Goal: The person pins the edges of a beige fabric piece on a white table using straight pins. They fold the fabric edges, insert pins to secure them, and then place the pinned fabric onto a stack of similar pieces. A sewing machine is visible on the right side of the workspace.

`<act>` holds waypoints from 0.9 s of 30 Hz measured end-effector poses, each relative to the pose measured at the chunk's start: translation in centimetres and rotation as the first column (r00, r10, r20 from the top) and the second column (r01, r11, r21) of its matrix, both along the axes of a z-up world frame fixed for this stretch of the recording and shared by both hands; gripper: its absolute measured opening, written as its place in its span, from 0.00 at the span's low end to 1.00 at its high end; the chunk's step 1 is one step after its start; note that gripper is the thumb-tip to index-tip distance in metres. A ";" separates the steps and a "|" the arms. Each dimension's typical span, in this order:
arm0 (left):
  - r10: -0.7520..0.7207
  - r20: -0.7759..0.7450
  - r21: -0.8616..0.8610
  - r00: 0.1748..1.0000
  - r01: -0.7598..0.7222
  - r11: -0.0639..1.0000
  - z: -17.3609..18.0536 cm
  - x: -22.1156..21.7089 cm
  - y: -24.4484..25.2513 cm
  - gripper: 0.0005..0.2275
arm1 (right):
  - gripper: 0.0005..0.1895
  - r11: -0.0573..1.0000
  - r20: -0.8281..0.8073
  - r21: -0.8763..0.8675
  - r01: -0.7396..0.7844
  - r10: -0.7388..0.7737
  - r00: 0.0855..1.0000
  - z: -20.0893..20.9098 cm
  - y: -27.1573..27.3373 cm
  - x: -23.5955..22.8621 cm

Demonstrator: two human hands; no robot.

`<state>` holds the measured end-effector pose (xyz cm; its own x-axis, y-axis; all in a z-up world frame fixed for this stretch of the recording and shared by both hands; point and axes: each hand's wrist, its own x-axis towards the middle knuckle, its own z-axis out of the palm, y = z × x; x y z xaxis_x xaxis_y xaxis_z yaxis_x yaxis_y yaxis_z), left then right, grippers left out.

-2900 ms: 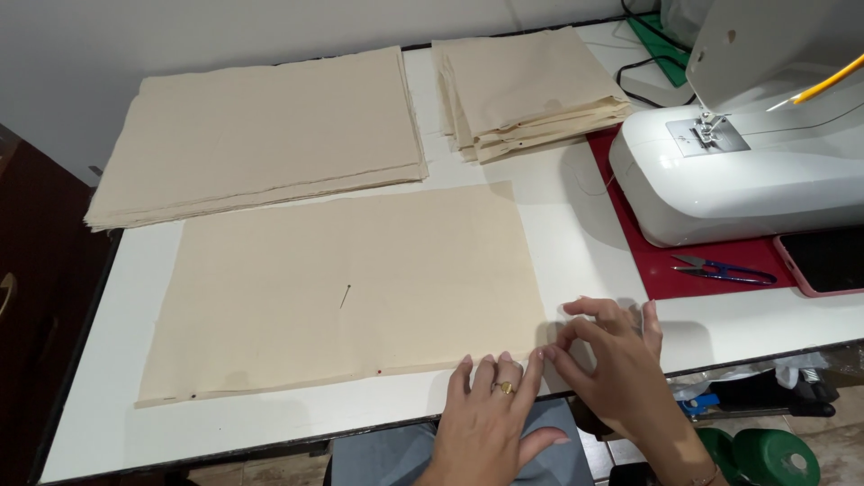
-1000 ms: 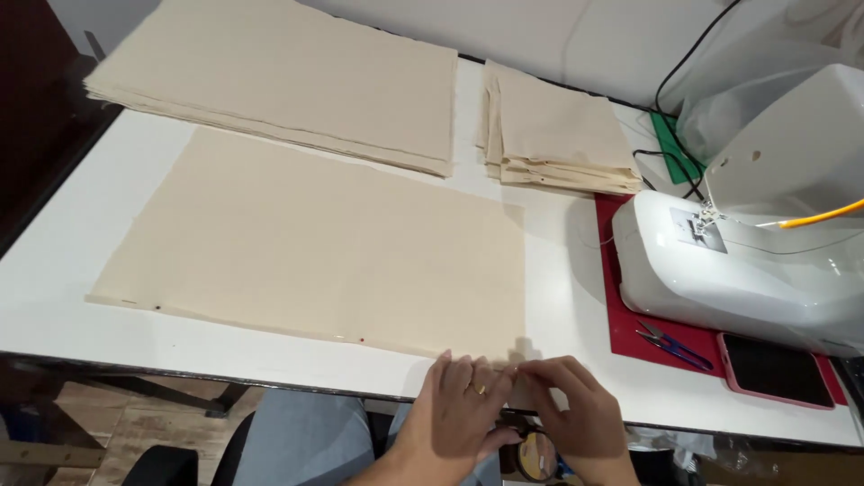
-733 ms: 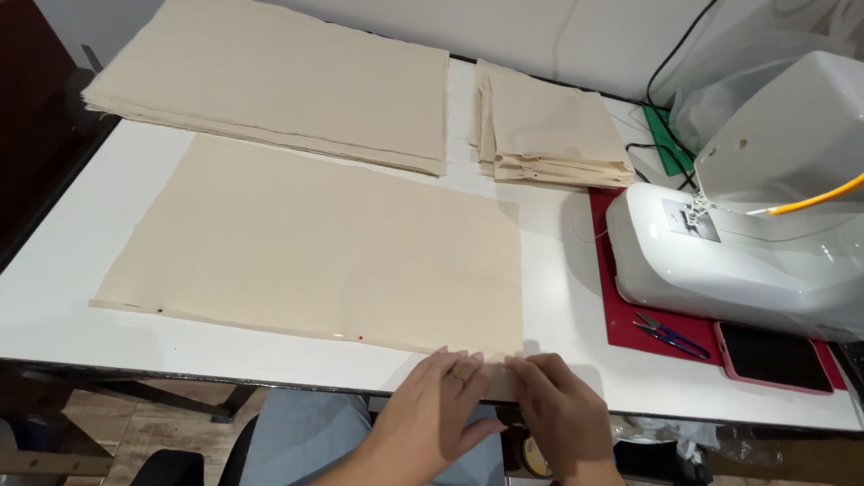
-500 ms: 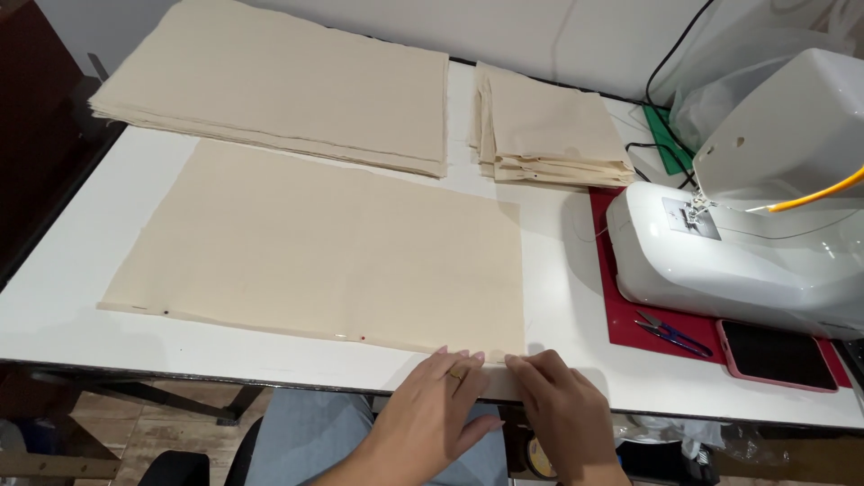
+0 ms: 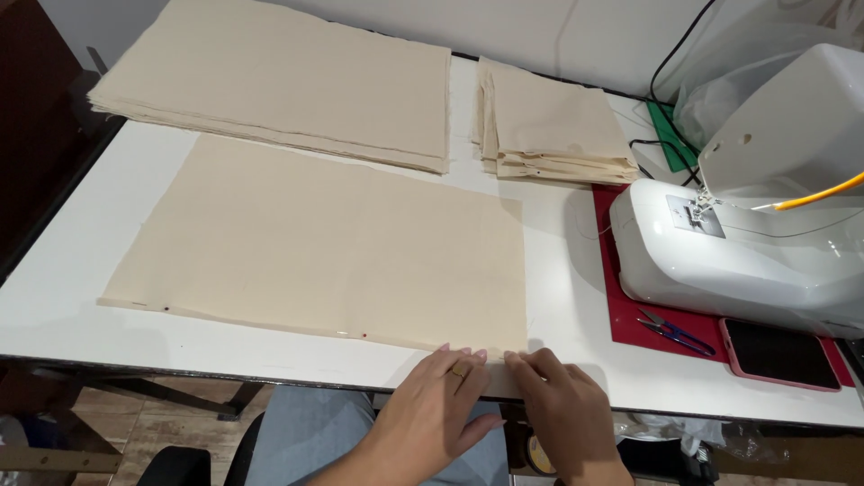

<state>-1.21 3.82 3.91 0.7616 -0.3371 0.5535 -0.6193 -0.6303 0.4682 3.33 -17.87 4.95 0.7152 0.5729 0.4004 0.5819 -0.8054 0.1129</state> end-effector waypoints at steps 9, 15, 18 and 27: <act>0.000 0.005 0.003 1.000 0.000 1.000 0.2 -0.3 0.4 0.20 | 0.22 0.999 0.188 -0.009 -0.049 0.050 0.981 1.0 1.4 -0.2; 0.011 -0.024 -0.032 1.000 -0.012 0.999 0.3 -0.4 0.5 0.18 | 0.10 0.982 0.131 0.190 -0.019 -0.006 0.991 0.8 1.9 -0.1; 0.014 -0.031 -0.051 0.999 -0.016 0.999 -0.1 -0.5 0.3 0.17 | 0.10 0.964 0.080 0.265 0.019 -0.042 0.996 -0.2 1.8 -0.1; 0.001 -0.065 -0.081 0.998 -0.006 0.997 0.5 -0.4 0.4 0.18 | 0.10 0.929 0.000 0.366 0.055 -0.059 0.998 -0.5 2.9 -0.1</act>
<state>-1.57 4.17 4.44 0.7978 -0.2901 0.5286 -0.5838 -0.5908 0.5569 3.24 -15.01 4.41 0.7367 0.3440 0.5821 0.5345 -0.8236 -0.1897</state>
